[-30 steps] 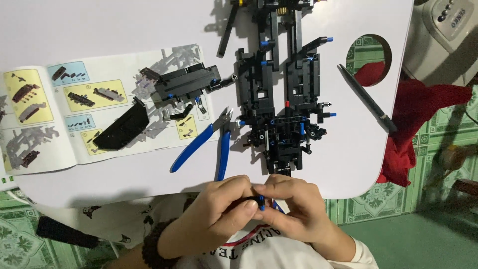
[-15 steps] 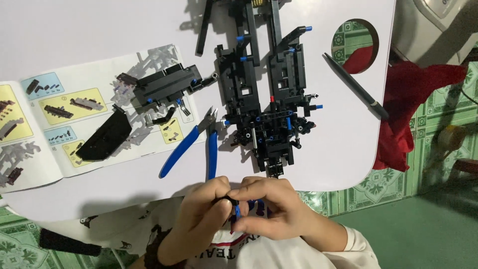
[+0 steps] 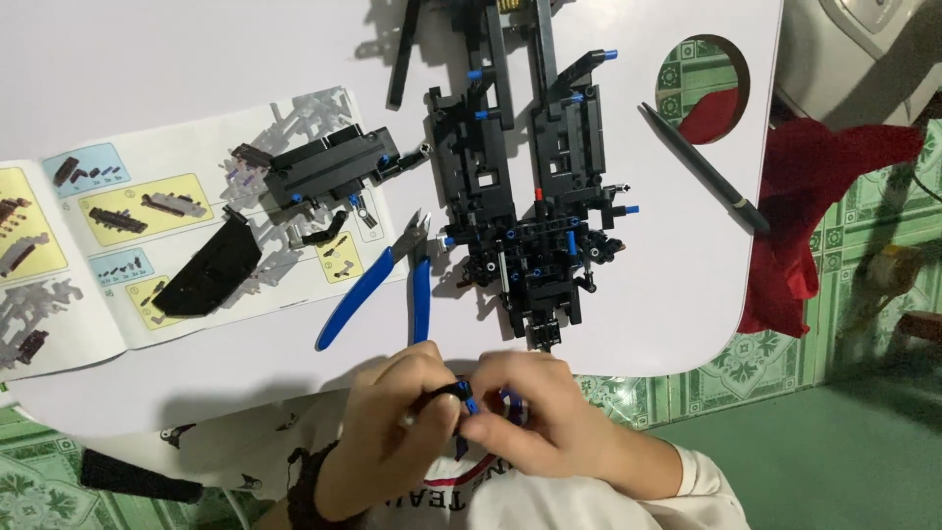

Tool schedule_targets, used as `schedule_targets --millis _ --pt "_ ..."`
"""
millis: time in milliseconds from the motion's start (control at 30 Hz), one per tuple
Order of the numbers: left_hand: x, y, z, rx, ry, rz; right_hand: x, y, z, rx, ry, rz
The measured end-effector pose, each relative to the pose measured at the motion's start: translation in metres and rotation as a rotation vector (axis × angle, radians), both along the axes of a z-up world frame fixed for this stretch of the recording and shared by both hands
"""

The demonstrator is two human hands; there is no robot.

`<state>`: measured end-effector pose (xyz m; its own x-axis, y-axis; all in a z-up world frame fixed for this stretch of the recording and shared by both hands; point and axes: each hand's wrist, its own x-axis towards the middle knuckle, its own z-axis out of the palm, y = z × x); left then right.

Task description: The person assembles a black and blue toy helicopter using small plastic pieces and a pair of pliers. They attach and adjust multiple components to the main frame, occasionally consulting an instruction manual and retrieving additional parts from a plastic bag.

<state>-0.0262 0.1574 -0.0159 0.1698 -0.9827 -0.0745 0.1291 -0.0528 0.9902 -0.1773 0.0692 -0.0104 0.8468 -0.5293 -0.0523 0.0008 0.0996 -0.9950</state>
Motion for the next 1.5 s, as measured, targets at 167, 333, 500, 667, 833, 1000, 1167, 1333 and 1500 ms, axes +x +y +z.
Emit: schedule_targets --millis 167,333,500,667,833,1000,1167,1333,1500 --pt "-0.006 0.006 -0.007 -0.011 -0.105 0.021 0.008 0.002 -0.001 0.085 -0.046 0.080" --pt "0.019 -0.005 -0.026 -0.377 0.182 0.520 0.016 0.020 -0.008 -0.105 -0.162 0.204" --pt "0.020 0.003 0.000 -0.132 0.069 0.124 -0.003 0.014 -0.019 0.229 -0.188 -0.111" --pt "0.016 -0.004 0.014 0.035 -0.225 -0.128 0.005 0.012 -0.013 0.521 -0.223 -0.178" --pt "0.020 -0.011 0.028 -0.123 -0.234 -0.087 0.013 0.014 -0.009 0.605 -0.224 -0.169" --pt "0.021 -0.008 0.025 -0.127 -0.135 -0.079 0.015 0.015 -0.011 0.517 -0.227 -0.155" --pt "0.019 -0.003 0.021 -0.018 0.036 -0.119 0.011 0.015 -0.013 0.391 -0.198 -0.151" --pt "0.018 -0.001 0.016 -0.007 0.082 -0.111 0.011 0.006 -0.011 0.208 -0.140 -0.118" --pt "0.019 -0.001 0.019 -0.001 0.036 -0.113 0.012 0.005 -0.009 0.325 -0.161 -0.091"
